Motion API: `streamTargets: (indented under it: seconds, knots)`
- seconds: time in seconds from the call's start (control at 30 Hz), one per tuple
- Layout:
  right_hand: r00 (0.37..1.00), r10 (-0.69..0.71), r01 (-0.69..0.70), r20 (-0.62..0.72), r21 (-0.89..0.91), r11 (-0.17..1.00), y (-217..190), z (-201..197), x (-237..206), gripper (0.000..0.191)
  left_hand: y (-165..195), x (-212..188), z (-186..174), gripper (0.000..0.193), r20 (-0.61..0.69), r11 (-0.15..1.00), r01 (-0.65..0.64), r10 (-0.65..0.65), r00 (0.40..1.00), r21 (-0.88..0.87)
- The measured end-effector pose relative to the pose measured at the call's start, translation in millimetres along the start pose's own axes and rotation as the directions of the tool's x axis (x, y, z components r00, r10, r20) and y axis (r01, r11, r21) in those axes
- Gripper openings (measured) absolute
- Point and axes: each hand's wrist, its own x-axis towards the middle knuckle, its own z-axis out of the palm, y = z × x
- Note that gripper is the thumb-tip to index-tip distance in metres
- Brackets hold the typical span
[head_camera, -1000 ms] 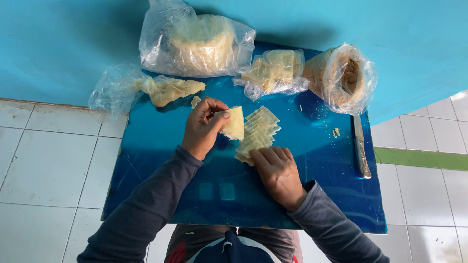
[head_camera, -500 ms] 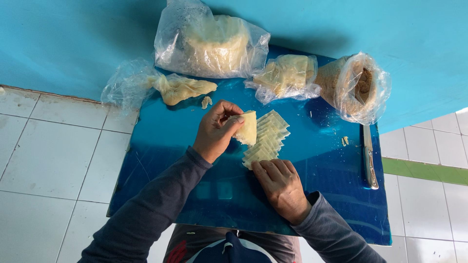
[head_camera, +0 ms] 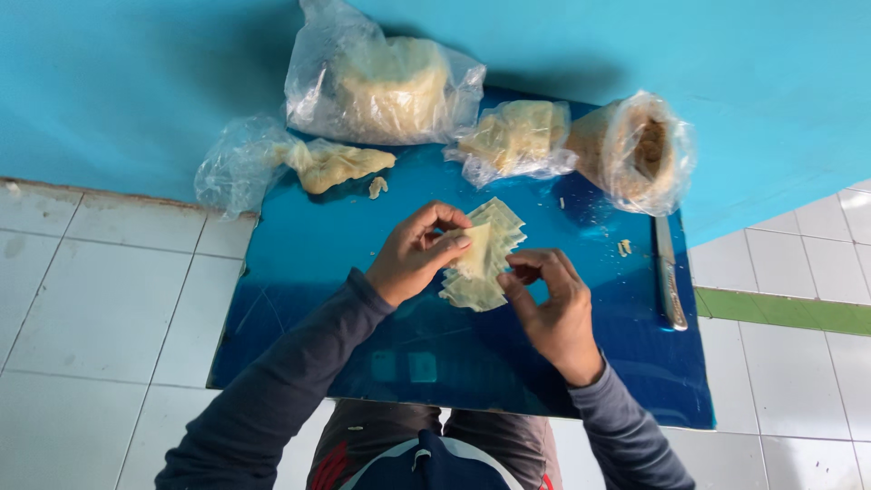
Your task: The person cuts a round disc of dough on a cutting board into wedges using a knife, then stretches and flattens each wedge by hand and arranges the flattened pieces in a row on the table. They work through the wedges one at a time, placing each finished piece beside the previous ones.
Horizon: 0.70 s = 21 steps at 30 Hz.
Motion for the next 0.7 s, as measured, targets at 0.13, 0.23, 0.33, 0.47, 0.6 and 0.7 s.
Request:
streamTargets:
  seconds: [0.13,0.23,0.33,0.47,0.6,0.7]
  knots:
    - [0.999,-0.030,0.036,-0.035,0.159,0.987,-21.2,3.2,-26.3,0.032,16.0,-31.8,23.9,0.029,0.027,1.000,-0.012,0.013,1.000,-0.006]
    - [0.998,0.023,-0.005,-0.065,0.256,0.967,-32.8,10.6,-51.8,0.035,28.5,-68.7,41.5,0.043,0.048,0.999,-0.013,0.015,0.999,-0.031]
    - [0.997,0.059,-0.038,-0.047,0.362,0.932,-38.5,16.1,-74.4,0.036,33.9,-101.0,55.7,0.053,0.050,0.996,0.022,-0.018,0.999,-0.090]
    - [0.996,0.090,-0.070,-0.026,0.432,0.899,-41.7,24.2,-92.7,0.037,27.3,-118.6,61.9,0.052,0.008,0.990,0.000,0.001,1.000,-0.138]
    - [0.997,0.072,-0.056,-0.023,0.413,0.909,-41.8,23.1,-98.6,0.038,15.6,-121.7,60.3,0.050,0.028,0.992,-0.029,0.032,0.999,-0.122]
    - [0.997,0.050,-0.029,-0.060,0.313,0.949,-42.6,22.7,-101.0,0.037,7.4,-121.5,61.4,0.048,0.021,0.995,-0.045,0.047,0.999,-0.090]
